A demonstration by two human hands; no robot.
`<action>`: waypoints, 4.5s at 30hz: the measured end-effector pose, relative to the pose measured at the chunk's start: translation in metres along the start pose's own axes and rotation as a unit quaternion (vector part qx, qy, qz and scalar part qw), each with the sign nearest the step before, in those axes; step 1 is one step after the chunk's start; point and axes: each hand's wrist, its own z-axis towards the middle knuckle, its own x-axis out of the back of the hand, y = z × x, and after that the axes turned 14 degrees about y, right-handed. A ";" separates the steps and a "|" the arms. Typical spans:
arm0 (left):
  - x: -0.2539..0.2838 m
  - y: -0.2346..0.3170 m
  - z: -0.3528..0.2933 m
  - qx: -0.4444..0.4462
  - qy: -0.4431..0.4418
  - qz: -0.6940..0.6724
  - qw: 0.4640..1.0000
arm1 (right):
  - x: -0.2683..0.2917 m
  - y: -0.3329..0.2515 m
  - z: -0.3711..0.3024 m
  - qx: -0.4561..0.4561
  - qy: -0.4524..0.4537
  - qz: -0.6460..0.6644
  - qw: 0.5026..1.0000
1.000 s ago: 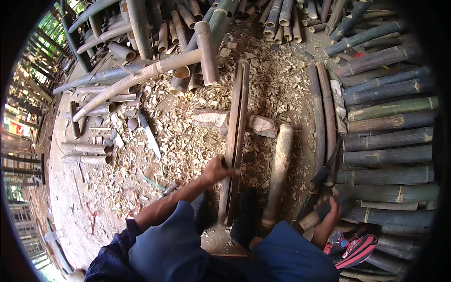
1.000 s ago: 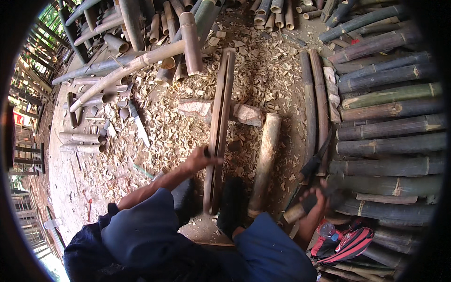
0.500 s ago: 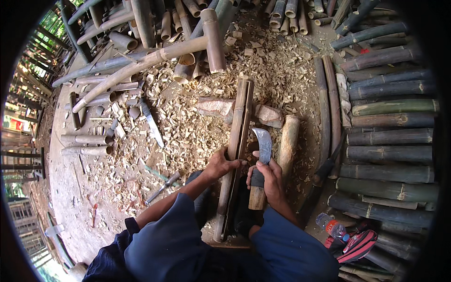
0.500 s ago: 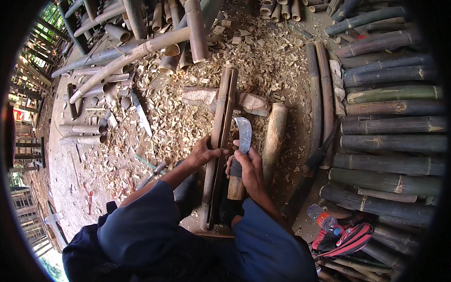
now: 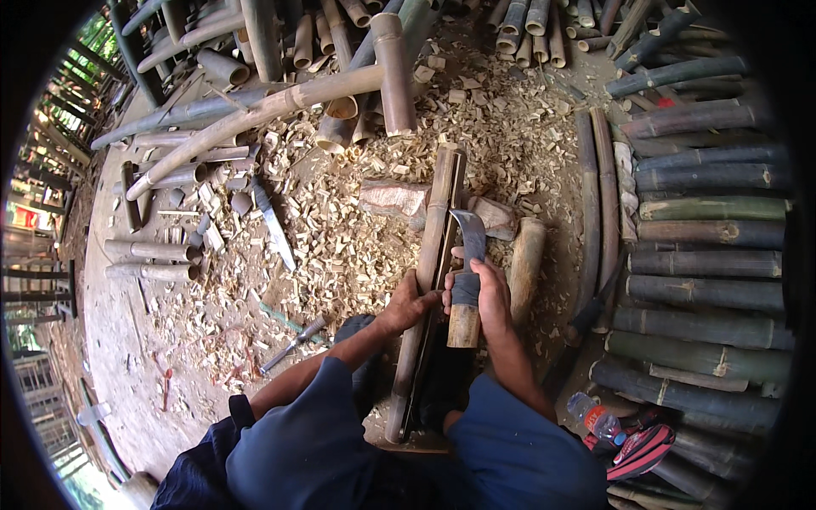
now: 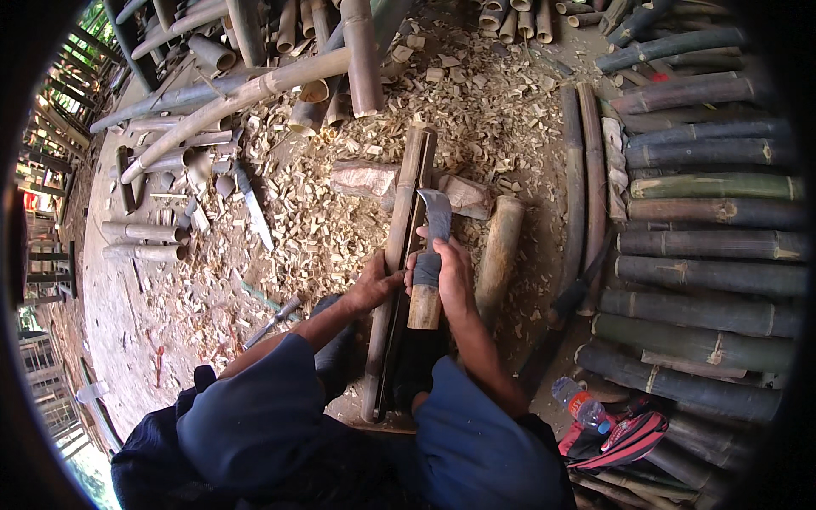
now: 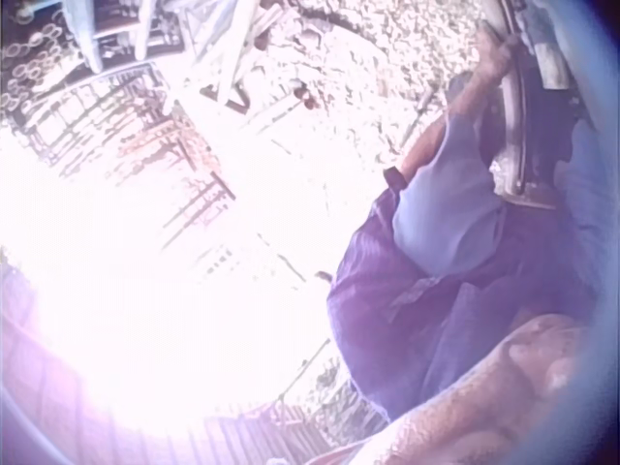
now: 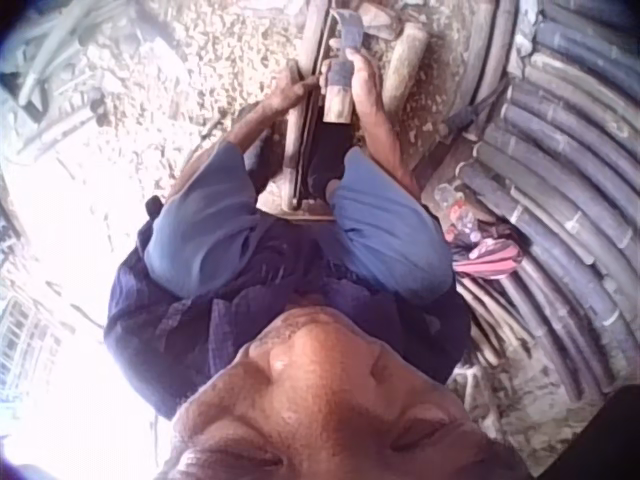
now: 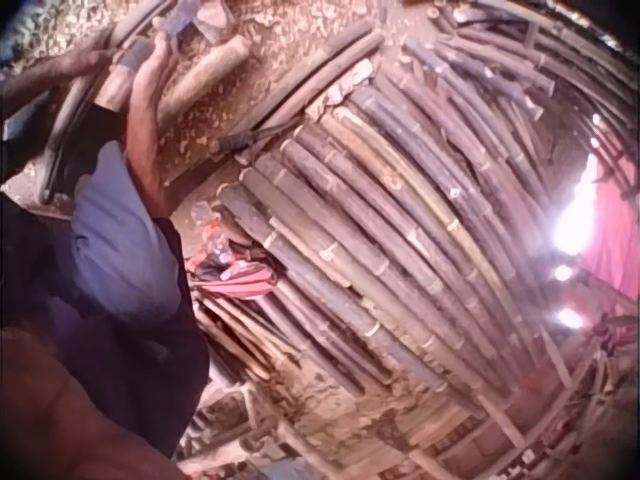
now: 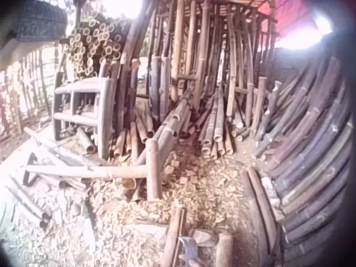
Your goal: The person sits on a dirt floor and uses a mallet and a curved blade to split and shave pieces of bamboo poles.
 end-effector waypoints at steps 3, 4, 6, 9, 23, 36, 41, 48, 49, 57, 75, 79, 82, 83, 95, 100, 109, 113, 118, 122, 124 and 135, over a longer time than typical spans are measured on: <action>-0.002 0.010 -0.003 0.000 -0.016 0.005 1.000 | -0.004 -0.005 -0.001 -0.033 0.017 0.044 0.998; -0.001 0.008 -0.002 0.000 -0.015 0.020 1.000 | -0.007 -0.006 -0.001 -0.035 0.024 0.043 0.998; 0.001 0.003 0.000 0.000 -0.016 0.050 0.999 | -0.012 -0.008 -0.001 -0.038 0.041 0.042 0.998; 0.001 -0.016 0.007 -0.043 -0.012 0.056 0.997 | -0.014 -0.006 0.002 -0.022 0.030 0.025 0.999; -0.004 -0.035 0.012 -0.073 -0.047 -0.072 0.994 | -0.019 -0.075 0.078 0.039 -0.006 -0.085 0.996; -0.012 -0.006 -0.004 -0.047 0.071 0.094 0.992 | -0.006 -0.026 -0.010 0.319 0.103 -0.530 0.779; -0.014 0.000 -0.006 -0.043 0.084 0.131 0.987 | 0.000 -0.022 -0.011 0.349 0.096 -0.575 0.734; -0.016 0.008 -0.012 -0.052 0.084 0.146 0.984 | -0.009 -0.031 -0.013 0.323 0.086 -0.625 0.705; -0.016 0.013 -0.011 -0.056 0.081 0.145 0.984 | -0.009 -0.030 -0.011 0.335 0.093 -0.617 0.706; -0.015 0.017 -0.012 -0.038 0.075 0.142 0.986 | -0.036 -0.008 -0.002 0.323 0.156 -0.593 0.721; -0.007 -0.002 -0.006 -0.058 0.010 -0.079 0.995 | -0.018 -0.030 0.011 0.092 0.037 -0.079 0.992; -0.003 -0.009 -0.001 -0.061 0.015 0.013 0.998 | -0.001 0.001 0.005 0.043 0.022 -0.037 0.998; -0.004 -0.022 0.002 -0.060 0.023 0.048 0.997 | -0.001 -0.004 0.001 0.007 0.023 -0.017 1.000; -0.004 -0.019 0.002 -0.052 0.018 0.042 0.998 | 0.000 -0.005 0.001 -0.004 0.022 -0.003 1.000; -0.006 -0.015 -0.007 -0.059 0.046 -0.012 0.997 | -0.002 -0.042 0.009 0.075 0.052 -0.040 0.995; -0.012 0.000 -0.023 0.009 0.084 0.111 0.990 | 0.002 -0.008 -0.016 0.053 0.048 -0.073 0.995; -0.022 0.012 -0.031 0.027 0.125 0.201 0.971 | 0.004 0.009 -0.025 -0.012 0.059 -0.075 0.995; -0.023 0.005 -0.032 -0.004 0.123 0.195 0.973 | -0.004 0.005 -0.013 -0.014 0.066 -0.105 0.992; -0.022 0.001 -0.032 0.002 0.122 0.187 0.975 | -0.001 -0.002 0.004 -0.015 0.035 -0.118 0.992; -0.024 -0.002 -0.030 -0.014 0.116 0.192 0.974 | -0.005 -0.017 0.024 -0.030 0.043 -0.189 0.981; -0.022 0.000 -0.031 -0.011 0.118 0.179 0.977 | -0.006 -0.021 0.028 -0.023 0.025 -0.209 0.977; -0.018 0.006 -0.031 0.000 0.104 0.209 0.972 | -0.008 -0.018 0.030 0.055 0.049 -0.176 0.982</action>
